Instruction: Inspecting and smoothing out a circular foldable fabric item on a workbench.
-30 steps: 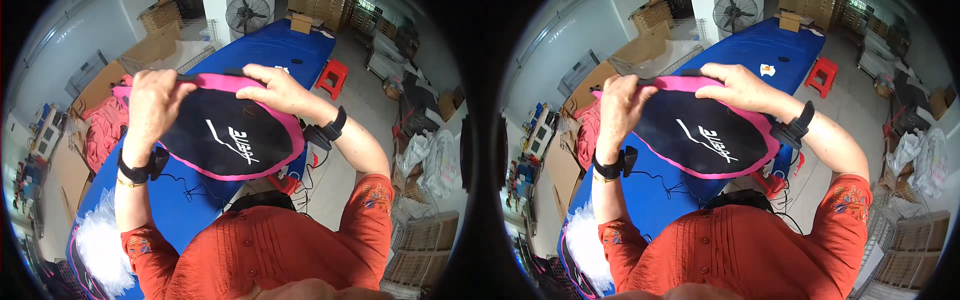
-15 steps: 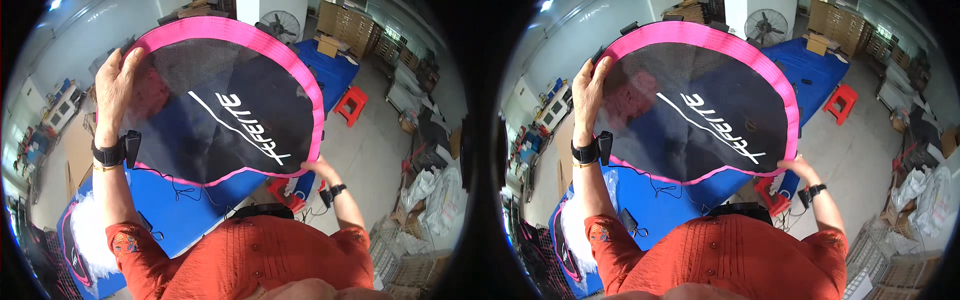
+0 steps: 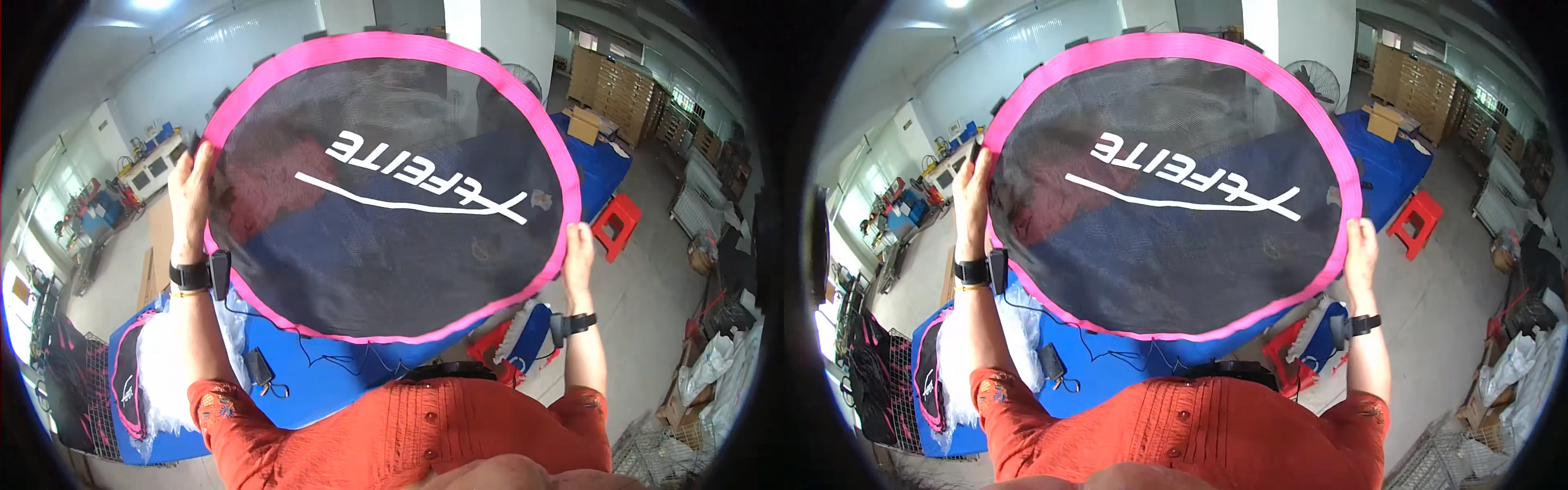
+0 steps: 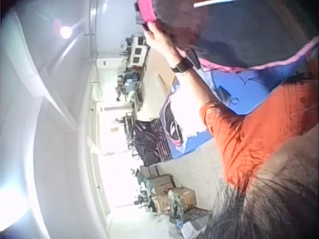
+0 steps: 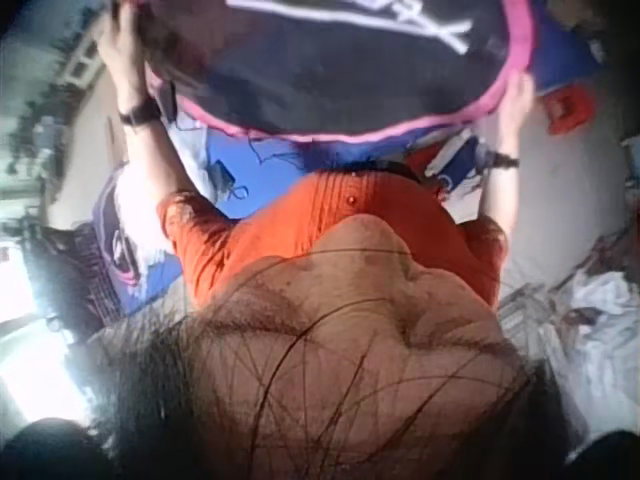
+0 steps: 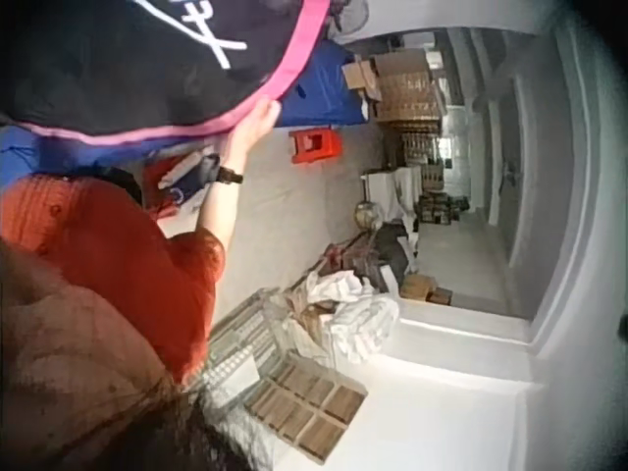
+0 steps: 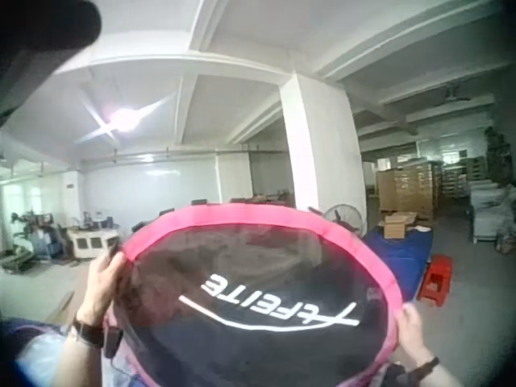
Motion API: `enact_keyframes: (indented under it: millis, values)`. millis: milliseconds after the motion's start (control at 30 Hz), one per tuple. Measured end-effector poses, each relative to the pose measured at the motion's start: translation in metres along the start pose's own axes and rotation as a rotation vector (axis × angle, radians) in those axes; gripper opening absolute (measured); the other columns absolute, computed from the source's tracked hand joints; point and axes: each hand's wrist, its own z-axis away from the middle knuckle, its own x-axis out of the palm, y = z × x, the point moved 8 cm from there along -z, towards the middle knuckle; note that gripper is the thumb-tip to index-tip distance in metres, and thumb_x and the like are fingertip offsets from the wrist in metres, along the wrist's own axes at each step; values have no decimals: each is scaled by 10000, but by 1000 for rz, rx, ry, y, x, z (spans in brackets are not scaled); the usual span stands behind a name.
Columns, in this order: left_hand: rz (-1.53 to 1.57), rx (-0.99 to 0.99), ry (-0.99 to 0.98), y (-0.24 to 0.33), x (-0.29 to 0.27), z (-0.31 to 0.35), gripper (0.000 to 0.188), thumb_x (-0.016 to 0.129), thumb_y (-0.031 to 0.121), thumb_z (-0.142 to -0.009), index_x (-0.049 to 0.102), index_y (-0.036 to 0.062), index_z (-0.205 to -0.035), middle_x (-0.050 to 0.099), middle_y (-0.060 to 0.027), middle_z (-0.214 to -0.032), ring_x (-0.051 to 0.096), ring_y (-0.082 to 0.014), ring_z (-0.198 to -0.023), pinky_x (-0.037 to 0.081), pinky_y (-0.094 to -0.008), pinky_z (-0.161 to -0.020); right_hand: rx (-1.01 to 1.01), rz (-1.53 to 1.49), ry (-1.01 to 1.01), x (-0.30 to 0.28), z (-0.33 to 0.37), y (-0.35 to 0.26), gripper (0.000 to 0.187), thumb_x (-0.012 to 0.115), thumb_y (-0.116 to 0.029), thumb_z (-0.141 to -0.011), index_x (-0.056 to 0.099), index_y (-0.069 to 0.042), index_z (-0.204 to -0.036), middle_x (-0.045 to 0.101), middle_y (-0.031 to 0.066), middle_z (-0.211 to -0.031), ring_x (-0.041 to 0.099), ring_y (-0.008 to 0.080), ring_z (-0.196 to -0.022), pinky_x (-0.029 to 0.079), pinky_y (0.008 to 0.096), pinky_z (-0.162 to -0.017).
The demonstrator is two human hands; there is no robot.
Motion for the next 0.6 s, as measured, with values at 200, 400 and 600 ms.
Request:
enact_keyframes:
  millis: [200,400,600]
  values:
    - [127,-103,65,-56,-28,3,326,661,368,-1029,728,59,-1108,595,82,-865,484,-40,-790,396,-225,-694,-177,-23,-66,27,-49,-96,175,651,-236,-1044,630,-70,-992,561,-81,-887,473,22,-804,404,196,-709]
    - [225,-163,33,-89,-35,20,316,671,358,-1030,724,66,-1137,630,80,-947,505,-44,-858,420,-219,-787,-208,44,-79,33,-46,-110,189,673,-258,-1034,648,-72,-1011,567,-86,-889,480,22,-808,407,196,-715]
    - [223,-180,41,-96,-31,18,318,672,386,-1027,712,70,-1022,605,76,-892,481,-41,-820,412,-219,-751,-166,23,-114,27,-52,-117,220,672,-282,-1033,660,-62,-1021,597,-72,-904,508,28,-824,423,199,-735]
